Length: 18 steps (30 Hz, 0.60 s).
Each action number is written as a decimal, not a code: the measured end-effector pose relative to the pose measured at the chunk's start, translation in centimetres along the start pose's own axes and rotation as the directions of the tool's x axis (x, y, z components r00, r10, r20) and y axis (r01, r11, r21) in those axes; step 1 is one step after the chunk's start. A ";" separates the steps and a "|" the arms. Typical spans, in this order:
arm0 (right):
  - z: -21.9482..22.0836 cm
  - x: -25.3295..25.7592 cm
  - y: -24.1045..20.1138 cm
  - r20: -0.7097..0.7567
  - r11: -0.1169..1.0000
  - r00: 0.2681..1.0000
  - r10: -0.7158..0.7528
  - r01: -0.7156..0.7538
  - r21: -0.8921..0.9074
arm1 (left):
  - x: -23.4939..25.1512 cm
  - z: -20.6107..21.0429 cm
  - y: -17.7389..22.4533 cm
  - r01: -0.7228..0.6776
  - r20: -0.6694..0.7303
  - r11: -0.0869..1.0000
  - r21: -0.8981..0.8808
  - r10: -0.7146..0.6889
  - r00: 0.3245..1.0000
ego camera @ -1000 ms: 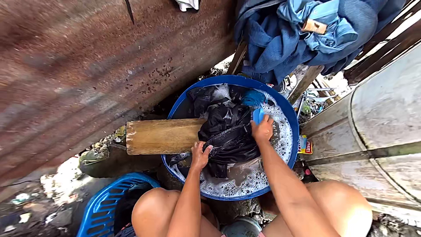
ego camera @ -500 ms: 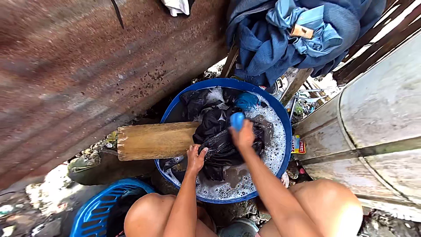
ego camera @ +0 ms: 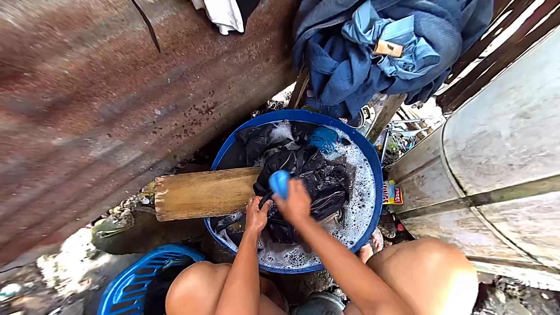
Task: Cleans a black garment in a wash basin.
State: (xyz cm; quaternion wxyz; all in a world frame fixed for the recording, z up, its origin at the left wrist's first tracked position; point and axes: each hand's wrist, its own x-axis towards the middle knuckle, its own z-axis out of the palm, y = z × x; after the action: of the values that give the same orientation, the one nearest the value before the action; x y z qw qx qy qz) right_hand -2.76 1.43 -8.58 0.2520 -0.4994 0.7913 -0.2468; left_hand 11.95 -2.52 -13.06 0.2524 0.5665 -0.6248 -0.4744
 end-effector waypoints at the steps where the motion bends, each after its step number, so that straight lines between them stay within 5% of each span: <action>1: 1.0 -1.4 -1.1 0.086 0.992 0.990 -0.116 0.119 -0.039 | -0.2 -0.2 -0.3 -0.001 0.012 1.000 -0.001 0.001 1.000; 3: -0.2 -0.8 -0.8 0.135 0.983 0.981 -0.137 0.151 -0.105 | -0.2 -0.4 -0.3 -0.005 0.013 1.000 0.013 0.005 1.000; 9: -6.1 6.4 7.1 -0.224 0.957 0.931 0.289 -0.289 0.033 | -0.1 -0.1 0.2 0.016 0.031 1.000 -0.014 -0.016 0.999; 14: -0.3 -0.2 -1.4 0.066 0.999 0.998 0.017 -0.015 -0.030 | 0.1 -0.2 0.1 0.007 0.013 1.000 0.000 -0.007 1.000; 18: -5.1 3.6 5.0 -0.073 0.984 0.991 0.112 -0.121 -0.133 | -0.2 0.0 0.3 0.026 0.010 0.999 -0.028 -0.026 1.000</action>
State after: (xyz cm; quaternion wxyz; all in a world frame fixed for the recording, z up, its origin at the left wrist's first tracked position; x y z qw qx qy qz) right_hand -10.75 0.74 -8.47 0.2053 -0.4600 0.8421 -0.1929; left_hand 11.92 -2.35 -12.77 0.2513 0.5688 -0.6116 -0.4890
